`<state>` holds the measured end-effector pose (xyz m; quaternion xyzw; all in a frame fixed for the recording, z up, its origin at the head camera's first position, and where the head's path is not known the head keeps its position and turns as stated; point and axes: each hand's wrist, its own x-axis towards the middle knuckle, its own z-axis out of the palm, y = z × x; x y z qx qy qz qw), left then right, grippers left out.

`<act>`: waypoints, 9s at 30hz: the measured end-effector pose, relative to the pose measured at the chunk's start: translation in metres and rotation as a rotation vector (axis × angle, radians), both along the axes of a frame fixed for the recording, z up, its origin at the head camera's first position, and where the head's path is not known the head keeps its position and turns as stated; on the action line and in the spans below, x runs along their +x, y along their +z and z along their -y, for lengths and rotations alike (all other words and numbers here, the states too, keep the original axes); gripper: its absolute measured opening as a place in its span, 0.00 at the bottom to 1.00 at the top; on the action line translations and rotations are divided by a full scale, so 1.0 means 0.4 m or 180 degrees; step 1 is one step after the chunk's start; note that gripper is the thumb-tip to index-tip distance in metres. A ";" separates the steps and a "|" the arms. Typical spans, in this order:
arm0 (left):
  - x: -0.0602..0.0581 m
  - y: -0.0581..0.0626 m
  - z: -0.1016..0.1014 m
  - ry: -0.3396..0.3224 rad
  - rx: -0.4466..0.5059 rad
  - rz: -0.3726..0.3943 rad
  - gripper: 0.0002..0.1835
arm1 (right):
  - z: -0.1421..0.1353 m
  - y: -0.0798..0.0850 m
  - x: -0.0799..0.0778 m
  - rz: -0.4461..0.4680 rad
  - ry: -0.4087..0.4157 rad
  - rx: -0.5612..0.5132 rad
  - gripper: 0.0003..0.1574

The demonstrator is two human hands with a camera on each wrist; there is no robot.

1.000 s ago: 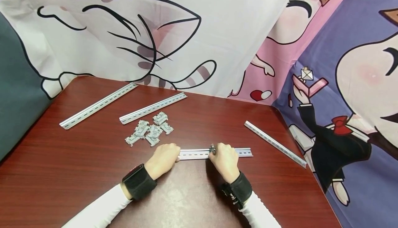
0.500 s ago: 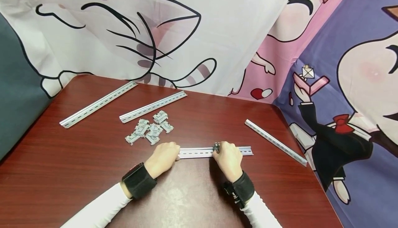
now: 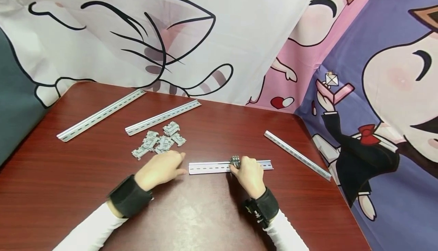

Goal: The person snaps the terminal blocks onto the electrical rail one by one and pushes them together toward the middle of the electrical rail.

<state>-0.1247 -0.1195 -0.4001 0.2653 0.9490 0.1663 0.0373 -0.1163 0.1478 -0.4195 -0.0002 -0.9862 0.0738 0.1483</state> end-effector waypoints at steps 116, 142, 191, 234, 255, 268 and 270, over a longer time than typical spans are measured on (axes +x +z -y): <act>0.282 -0.185 0.488 0.1014 0.0364 -0.0168 0.47 | -0.024 -0.022 -0.451 0.0434 -0.0350 -0.0547 0.11; 0.276 -0.182 0.493 0.0982 0.0420 0.0138 0.44 | -0.069 -0.019 -0.547 0.0513 -0.0481 -0.0588 0.17; 0.267 -0.189 0.518 0.0712 0.0743 0.0453 0.44 | -0.077 -0.022 -0.657 0.0596 -0.0532 -0.0583 0.23; 0.252 -0.152 0.472 0.1156 0.0348 0.0711 0.43 | -0.293 0.033 -0.300 0.0925 -0.0463 -0.0127 0.31; 0.245 -0.135 0.462 0.1126 0.0113 0.0779 0.40 | -0.380 -0.038 -0.248 0.2024 -0.1042 -0.0356 0.60; 0.241 -0.153 0.463 0.1183 0.0030 0.0655 0.39 | -0.358 -0.035 -0.229 0.1895 -0.0687 -0.0133 0.51; 0.242 -0.153 0.464 0.1187 0.0054 0.0650 0.39 | -0.352 -0.036 -0.227 0.1861 -0.0647 -0.0122 0.51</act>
